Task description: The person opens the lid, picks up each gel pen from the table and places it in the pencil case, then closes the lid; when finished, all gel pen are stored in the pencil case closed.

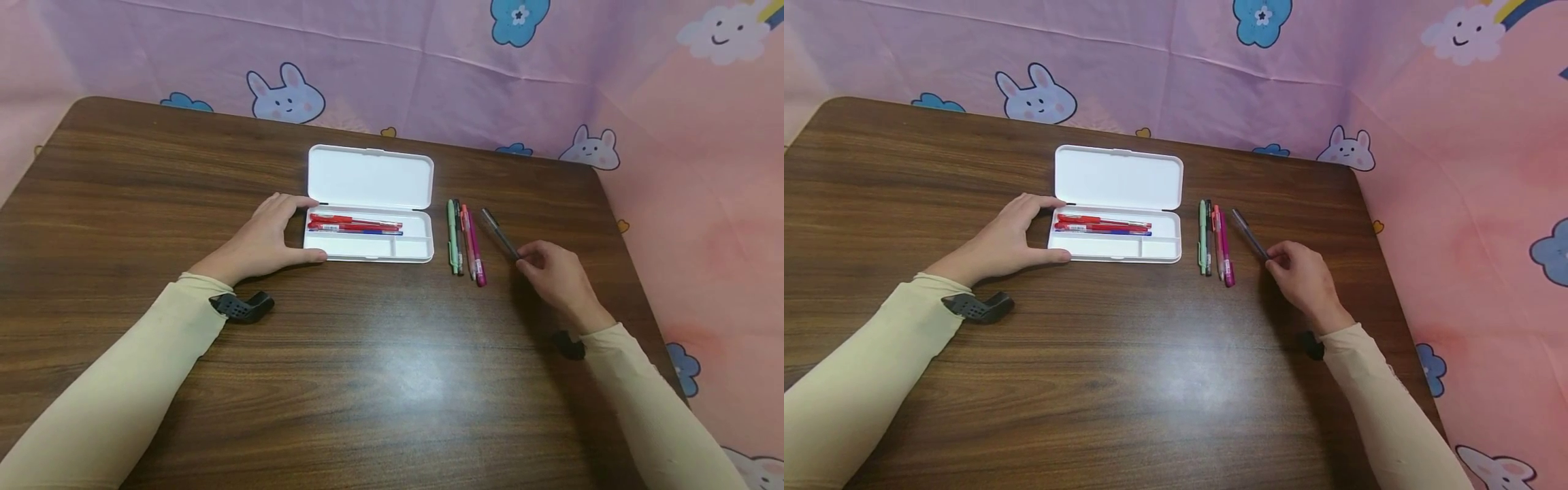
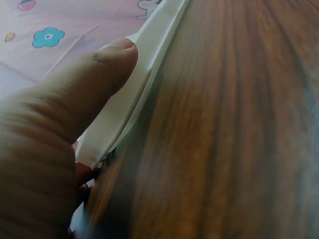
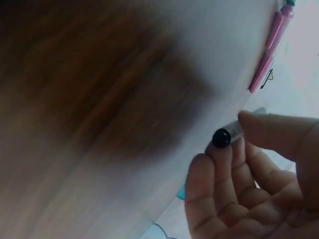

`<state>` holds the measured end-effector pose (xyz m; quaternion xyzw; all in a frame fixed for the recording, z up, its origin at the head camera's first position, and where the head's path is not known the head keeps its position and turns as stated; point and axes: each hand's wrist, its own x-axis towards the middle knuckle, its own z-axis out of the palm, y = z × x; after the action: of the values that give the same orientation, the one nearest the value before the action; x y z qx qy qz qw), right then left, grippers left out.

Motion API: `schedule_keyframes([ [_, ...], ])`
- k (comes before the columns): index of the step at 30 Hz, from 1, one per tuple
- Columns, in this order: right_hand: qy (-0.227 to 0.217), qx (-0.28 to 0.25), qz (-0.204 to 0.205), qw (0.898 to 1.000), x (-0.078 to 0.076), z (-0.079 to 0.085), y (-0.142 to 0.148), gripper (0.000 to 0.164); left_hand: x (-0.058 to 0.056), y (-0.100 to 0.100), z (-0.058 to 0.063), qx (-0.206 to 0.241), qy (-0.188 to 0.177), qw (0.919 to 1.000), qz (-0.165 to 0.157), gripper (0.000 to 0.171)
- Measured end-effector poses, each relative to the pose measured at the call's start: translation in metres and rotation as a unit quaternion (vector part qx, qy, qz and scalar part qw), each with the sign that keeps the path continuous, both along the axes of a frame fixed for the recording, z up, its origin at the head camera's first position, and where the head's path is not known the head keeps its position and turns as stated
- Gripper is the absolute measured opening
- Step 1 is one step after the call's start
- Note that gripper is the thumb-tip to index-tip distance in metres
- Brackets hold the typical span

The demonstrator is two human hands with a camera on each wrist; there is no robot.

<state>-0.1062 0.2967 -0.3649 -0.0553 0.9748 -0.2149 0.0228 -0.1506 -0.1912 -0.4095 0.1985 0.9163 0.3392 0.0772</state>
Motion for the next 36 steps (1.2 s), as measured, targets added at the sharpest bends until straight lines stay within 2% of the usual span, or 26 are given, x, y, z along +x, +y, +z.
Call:
schedule_keyframes([
  [4, 0.049, -0.022, 0.015, 0.998, -0.005, -0.001, -0.014, 0.016, 0.001, -0.002, 0.0, 0.001, -0.001, 1.0, 0.001, 0.095],
  [7, 0.068, -0.038, 0.032, 0.996, -0.01, 0.0, -0.028, 0.015, 0.001, -0.003, 0.0, 0.001, -0.002, 1.0, 0.003, 0.095],
  [15, 0.077, -0.047, 0.087, 0.992, -0.024, 0.007, -0.077, 0.016, 0.001, -0.006, -0.003, 0.001, 0.001, 1.0, 0.004, 0.096],
  [20, 0.076, -0.019, 0.133, 0.988, -0.031, 0.015, -0.116, 0.018, 0.0, -0.006, -0.005, 0.002, 0.0, 1.0, 0.002, 0.097],
  [26, 0.101, 0.051, 0.195, 0.974, -0.044, 0.012, -0.153, 0.018, -0.001, -0.005, -0.005, 0.006, 0.001, 1.0, 0.001, 0.097],
  [30, 0.1, 0.082, 0.213, 0.968, -0.054, 0.009, -0.168, 0.019, -0.001, -0.004, -0.004, 0.007, 0.008, 0.9999, -0.001, 0.097],
  [36, 0.078, 0.096, 0.231, 0.965, -0.064, 0.008, -0.185, 0.022, -0.001, -0.004, -0.003, 0.009, 0.007, 0.9999, -0.003, 0.097],
])
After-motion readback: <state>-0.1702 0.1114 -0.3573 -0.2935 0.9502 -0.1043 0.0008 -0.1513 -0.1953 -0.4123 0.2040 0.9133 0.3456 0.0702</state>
